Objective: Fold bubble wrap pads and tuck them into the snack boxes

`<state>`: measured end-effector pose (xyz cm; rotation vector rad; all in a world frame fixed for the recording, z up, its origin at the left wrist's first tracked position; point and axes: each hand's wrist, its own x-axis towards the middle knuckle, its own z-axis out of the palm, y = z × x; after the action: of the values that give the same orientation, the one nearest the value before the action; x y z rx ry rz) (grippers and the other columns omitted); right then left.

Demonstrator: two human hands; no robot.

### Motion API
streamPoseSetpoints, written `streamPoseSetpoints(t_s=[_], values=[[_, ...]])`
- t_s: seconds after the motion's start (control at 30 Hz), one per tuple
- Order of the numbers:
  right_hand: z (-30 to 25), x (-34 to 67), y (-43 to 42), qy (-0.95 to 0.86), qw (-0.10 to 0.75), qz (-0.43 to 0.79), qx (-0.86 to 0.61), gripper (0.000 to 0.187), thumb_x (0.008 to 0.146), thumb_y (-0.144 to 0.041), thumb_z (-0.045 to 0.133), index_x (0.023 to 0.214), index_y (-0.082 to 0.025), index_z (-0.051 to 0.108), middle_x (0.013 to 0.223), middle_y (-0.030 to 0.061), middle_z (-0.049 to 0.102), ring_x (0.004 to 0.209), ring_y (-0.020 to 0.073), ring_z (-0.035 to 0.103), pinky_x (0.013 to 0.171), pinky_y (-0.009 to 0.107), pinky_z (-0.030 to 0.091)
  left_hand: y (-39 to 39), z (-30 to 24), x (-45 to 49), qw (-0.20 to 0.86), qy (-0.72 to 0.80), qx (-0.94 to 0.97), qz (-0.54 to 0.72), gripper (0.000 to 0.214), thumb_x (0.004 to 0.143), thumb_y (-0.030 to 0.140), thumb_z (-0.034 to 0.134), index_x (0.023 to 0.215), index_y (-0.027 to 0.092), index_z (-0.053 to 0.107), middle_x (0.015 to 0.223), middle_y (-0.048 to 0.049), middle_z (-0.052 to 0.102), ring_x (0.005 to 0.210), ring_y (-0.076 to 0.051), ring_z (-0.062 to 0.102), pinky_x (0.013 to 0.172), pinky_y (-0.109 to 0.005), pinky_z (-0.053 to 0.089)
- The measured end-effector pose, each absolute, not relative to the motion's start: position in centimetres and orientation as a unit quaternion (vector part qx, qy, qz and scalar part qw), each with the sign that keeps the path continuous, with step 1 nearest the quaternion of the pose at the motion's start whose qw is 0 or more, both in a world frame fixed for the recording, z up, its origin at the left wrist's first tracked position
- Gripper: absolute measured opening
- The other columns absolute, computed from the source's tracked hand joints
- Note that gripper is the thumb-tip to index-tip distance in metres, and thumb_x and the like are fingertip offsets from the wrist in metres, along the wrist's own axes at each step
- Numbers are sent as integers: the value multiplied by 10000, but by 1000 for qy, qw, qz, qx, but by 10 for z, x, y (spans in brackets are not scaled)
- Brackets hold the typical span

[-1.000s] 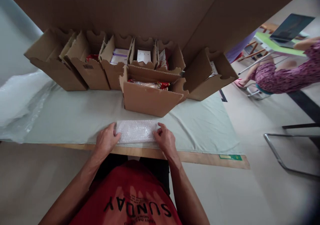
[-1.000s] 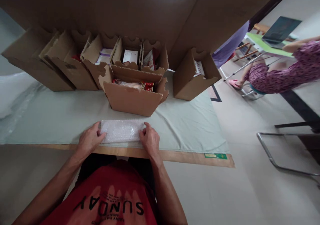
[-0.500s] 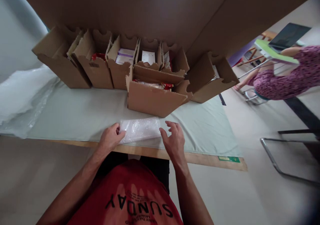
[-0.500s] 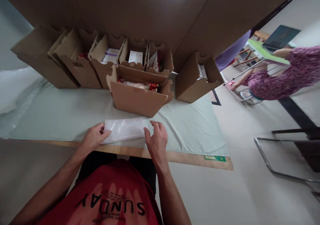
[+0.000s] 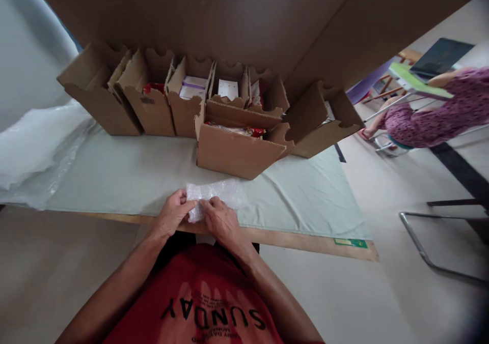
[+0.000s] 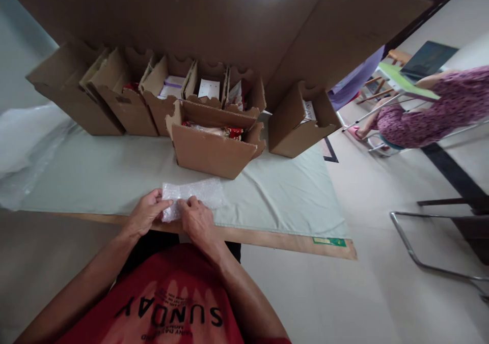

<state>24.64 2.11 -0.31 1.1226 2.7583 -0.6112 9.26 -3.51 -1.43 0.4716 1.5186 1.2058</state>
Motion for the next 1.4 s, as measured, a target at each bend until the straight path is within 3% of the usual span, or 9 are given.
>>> streamPoseSetpoints(t_s=[0.17,0.37,0.5,0.67,0.8,0.97,1.17,1.3,1.4], values=[[1,253,28,906,50,-221,358,315,993,-140,442,1210,-212,659,1154,109,672,940,219,664,741,290,483,-24,-8,104,570,608,156,530,503,618,352,825,997,175,545,726,20,684,559,-135,630,468,-250,546],[-10,274,38,869,-93,-364,320,354,951,-91,442,1207,-169,675,1109,93,734,957,202,675,868,309,505,-18,-8,113,577,604,150,528,540,650,344,825,1070,161,540,721,30,646,624,-143,649,559,-291,607],[-19,294,47,818,-193,-404,361,330,947,-144,471,1166,-180,714,1078,93,769,947,212,705,862,330,541,-19,-3,118,588,598,148,524,614,698,342,807,1210,129,544,951,-78,694,815,-190,696,643,-310,623],[-8,310,51,789,-291,-361,402,272,999,-236,494,1102,-206,744,1032,87,770,943,209,721,855,326,567,-18,2,123,596,606,175,496,691,696,323,798,1307,114,551,1248,-193,627,1015,-270,678,630,-312,609],[-7,296,43,855,-222,-314,347,351,992,-155,460,1217,-229,719,1156,92,740,1050,211,701,914,333,564,-22,-2,122,587,608,203,494,657,706,350,773,1302,142,590,1239,-167,640,991,-250,685,630,-292,590],[-25,279,39,880,-129,-266,371,360,953,-115,486,1228,-183,708,1152,103,737,1022,231,695,876,341,565,-37,-13,111,463,687,213,517,578,674,404,750,1180,144,645,1081,-84,660,713,-130,645,588,-257,556],[-19,289,35,873,-155,-281,366,284,953,-250,606,1205,-173,712,1166,105,742,1032,244,670,933,371,513,-34,-10,113,513,664,158,521,710,597,443,796,1205,119,626,1060,-111,717,822,-200,695,625,-288,564],[-9,290,24,884,-136,-231,383,524,846,-509,762,1238,-168,687,1164,130,751,1050,317,628,920,447,454,-26,-5,125,523,644,161,535,658,598,422,817,1164,124,664,972,-83,755,822,-192,698,765,-310,549],[-12,287,20,882,-136,-195,408,474,844,-463,754,1202,-159,688,1127,147,753,1029,332,619,883,443,425,-26,-7,133,523,627,160,556,645,609,406,817,1173,131,668,1007,-90,756,905,-220,702,869,-352,536]])
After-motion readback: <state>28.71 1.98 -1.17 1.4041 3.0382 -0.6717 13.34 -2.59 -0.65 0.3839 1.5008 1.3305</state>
